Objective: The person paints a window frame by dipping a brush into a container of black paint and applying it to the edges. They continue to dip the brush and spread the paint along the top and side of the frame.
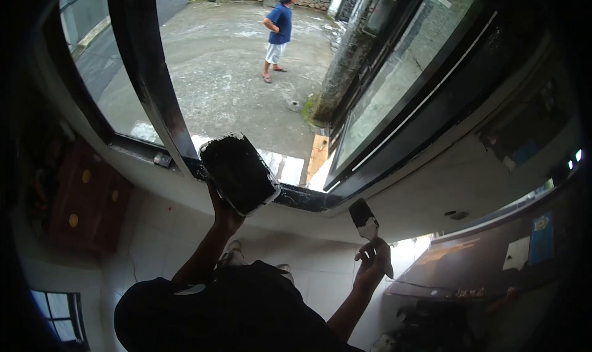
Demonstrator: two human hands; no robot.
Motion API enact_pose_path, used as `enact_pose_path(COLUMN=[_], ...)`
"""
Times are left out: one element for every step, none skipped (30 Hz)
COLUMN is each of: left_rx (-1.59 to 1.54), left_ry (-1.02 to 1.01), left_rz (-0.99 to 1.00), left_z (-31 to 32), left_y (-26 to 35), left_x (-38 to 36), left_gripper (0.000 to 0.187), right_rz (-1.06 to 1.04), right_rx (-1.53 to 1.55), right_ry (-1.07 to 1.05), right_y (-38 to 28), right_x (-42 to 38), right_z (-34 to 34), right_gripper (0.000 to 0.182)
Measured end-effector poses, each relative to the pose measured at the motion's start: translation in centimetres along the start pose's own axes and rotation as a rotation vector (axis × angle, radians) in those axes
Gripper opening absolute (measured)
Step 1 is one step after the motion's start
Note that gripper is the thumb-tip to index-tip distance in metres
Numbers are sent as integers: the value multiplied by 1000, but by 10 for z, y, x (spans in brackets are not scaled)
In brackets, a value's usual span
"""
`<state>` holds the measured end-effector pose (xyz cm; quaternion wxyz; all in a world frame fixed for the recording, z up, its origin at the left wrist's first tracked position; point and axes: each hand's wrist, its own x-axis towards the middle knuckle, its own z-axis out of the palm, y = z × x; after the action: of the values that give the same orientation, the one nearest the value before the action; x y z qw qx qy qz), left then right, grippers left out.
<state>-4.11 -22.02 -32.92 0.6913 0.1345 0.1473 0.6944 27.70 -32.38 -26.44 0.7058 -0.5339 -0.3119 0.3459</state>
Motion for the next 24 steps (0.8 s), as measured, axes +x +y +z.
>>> enact_pose_path(left_rx=[39,31,-3,-38,-51,-27,0,-2,5,18,107,122,156,191,279,292,268,242,224,230,218,206,213,227], left_ry=[31,29,17,1,-6,-8,-10,-8,5,16,-36,-36,-54,-70,-121,-125,-132,-140,-152,-158,-153,-145,-140,-163], left_rz=[-26,-58,-100,-140,-167,-181,-195,-223,-266,-304,-343,-366,-439,-509,-517,-528,-550,-575,-596,-613,-614,-617,-643,-610], left_z=[-5,-12,-20,-27,-32,-37,-41,-45,-46,-46,-44,-38,-30,-22,-15,-15,-16,-18,-20,-20,-21,-22,-21,-19], left_y=[3,5,8,11,11,12,12,11,9,9,10,14,18,23,27,27,25,23,22,21,20,19,19,19], left_x=[2,5,9,16,21,26,32,36,41,45,48,49,50,50,53,55,60,64,66,69,70,71,72,72], left_gripper=[83,83,84,85,85,87,89,89,93,96,103,103,106,108,113,113,114,115,115,115,115,115,115,115], right_rz=[-7,10,25,35,31,20,0,-8,-15,-21,-34,-63,-101,-136,-142,-138,-126,-116,-102,-101,-114,-124,-141,-153], right_rx=[40,81,86,91,68,36,-18,-71,-95,-114,-136,-131,-145,-159,-161,-175,-161,-149,-145,-143,-164,-187,-193,-190], right_ry=[-39,-49,-58,-70,-96,-92,-99,-102,-74,-48,13,76,111,143,197,276,306,337,379,398,415,433,431,421], right_y=[1,4,2,0,1,4,4,4,5,6,4,3,1,0,1,2,3,4,4,3,2,2,-2,-5], right_x=[-7,-14,-22,-30,-37,-44,-49,-56,-64,-69,-77,-85,-93,-101,-107,-113,-119,-123,-126,-127,-128,-128,-128,-127], right_z=[9,18,34,51,58,65,70,73,74,73,75,77,81,84,86,89,89,88,88,88,88,89,93,93], right_gripper=[38,41,43,44,47,44,42,41,39,38,38,35,32,29,24,24,25,26,30,30,31,32,34,33])
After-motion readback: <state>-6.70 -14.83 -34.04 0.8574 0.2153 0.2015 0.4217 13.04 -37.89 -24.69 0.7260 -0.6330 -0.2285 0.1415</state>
